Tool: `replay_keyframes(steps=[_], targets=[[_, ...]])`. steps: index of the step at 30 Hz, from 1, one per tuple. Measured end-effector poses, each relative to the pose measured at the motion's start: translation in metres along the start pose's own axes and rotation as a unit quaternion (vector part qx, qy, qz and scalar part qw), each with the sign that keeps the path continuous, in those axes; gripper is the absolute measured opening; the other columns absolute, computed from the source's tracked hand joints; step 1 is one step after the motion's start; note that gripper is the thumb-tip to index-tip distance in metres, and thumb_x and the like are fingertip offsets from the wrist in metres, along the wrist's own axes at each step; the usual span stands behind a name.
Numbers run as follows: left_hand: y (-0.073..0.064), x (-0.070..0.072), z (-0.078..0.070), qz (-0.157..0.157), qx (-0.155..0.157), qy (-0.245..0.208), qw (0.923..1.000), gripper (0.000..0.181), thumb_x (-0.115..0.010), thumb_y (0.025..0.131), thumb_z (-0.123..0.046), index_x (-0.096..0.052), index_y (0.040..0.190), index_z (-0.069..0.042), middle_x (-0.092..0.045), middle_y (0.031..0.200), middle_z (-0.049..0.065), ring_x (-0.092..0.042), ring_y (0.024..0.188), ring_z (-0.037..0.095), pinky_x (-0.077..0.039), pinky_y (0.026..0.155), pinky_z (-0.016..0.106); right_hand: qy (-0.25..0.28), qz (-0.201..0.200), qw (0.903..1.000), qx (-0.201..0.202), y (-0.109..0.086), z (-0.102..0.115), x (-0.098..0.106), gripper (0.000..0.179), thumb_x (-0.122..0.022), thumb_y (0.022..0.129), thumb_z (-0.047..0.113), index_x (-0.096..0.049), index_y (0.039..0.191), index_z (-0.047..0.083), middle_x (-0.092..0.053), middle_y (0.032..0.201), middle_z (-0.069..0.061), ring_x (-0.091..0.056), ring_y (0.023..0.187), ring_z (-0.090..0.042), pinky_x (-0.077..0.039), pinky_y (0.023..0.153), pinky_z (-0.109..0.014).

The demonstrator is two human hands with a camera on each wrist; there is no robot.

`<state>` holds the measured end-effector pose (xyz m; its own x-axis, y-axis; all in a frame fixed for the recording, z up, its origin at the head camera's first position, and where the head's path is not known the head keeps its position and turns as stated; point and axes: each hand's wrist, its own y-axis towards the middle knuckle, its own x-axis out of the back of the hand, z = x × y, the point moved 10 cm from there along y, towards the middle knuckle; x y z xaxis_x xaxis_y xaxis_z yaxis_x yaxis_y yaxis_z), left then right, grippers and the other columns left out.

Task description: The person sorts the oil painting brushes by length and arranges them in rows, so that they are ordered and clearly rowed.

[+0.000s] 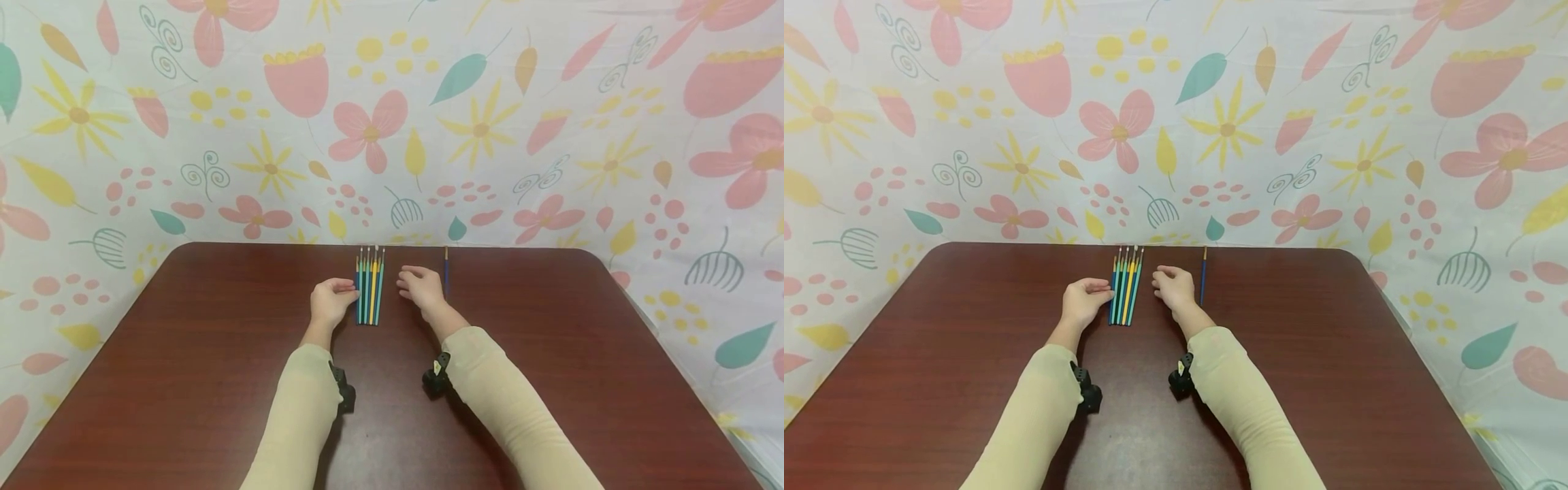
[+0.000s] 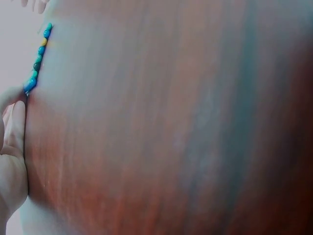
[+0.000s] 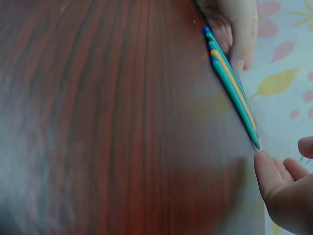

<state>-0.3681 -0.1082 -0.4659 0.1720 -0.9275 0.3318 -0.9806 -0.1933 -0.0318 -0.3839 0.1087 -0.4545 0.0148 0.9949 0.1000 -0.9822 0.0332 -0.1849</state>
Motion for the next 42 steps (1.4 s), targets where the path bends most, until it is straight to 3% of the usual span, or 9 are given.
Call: replay_keyframes(steps=[18,34,42], targets=[[0.0,0.001,-0.001,-0.006,0.001,-0.015,0.9999,0.025,-0.075,0.08,-0.014,-0.07,0.103,-0.004,-0.072,0.101,0.012,-0.069,0.096,0.024,-0.053,0.088,0.038,0.093,0.036,0.9921,-0.076,0.002,-0.014,-0.032,0.043,-0.051,0.096,0.016,-0.046,0.137,0.003,-0.048,0.14,-0.017,-0.056,0.122,-0.025,-0.051,0.094,-0.035],[0.002,-0.001,0.001,-0.004,-0.002,-0.025,0.9997,0.025,-0.075,0.079,-0.012,-0.07,0.102,-0.003,-0.072,0.101,0.014,-0.069,0.096,0.025,-0.053,0.087,0.038,0.102,0.022,0.9907,-0.088,0.009,-0.018,-0.032,0.039,-0.049,0.097,0.008,-0.047,0.135,0.001,-0.052,0.135,-0.018,-0.057,0.12,-0.027,-0.051,0.094,-0.035],[0.003,-0.001,0.002,-0.003,0.0,-0.018,0.9998,0.024,-0.076,0.079,-0.013,-0.07,0.101,-0.004,-0.072,0.101,0.012,-0.069,0.096,0.025,-0.053,0.088,0.038,0.068,0.016,0.9933,-0.092,0.012,-0.015,-0.033,0.038,-0.049,0.097,0.007,-0.049,0.134,0.001,-0.057,0.131,-0.019,-0.06,0.116,-0.027,-0.053,0.09,-0.034]])
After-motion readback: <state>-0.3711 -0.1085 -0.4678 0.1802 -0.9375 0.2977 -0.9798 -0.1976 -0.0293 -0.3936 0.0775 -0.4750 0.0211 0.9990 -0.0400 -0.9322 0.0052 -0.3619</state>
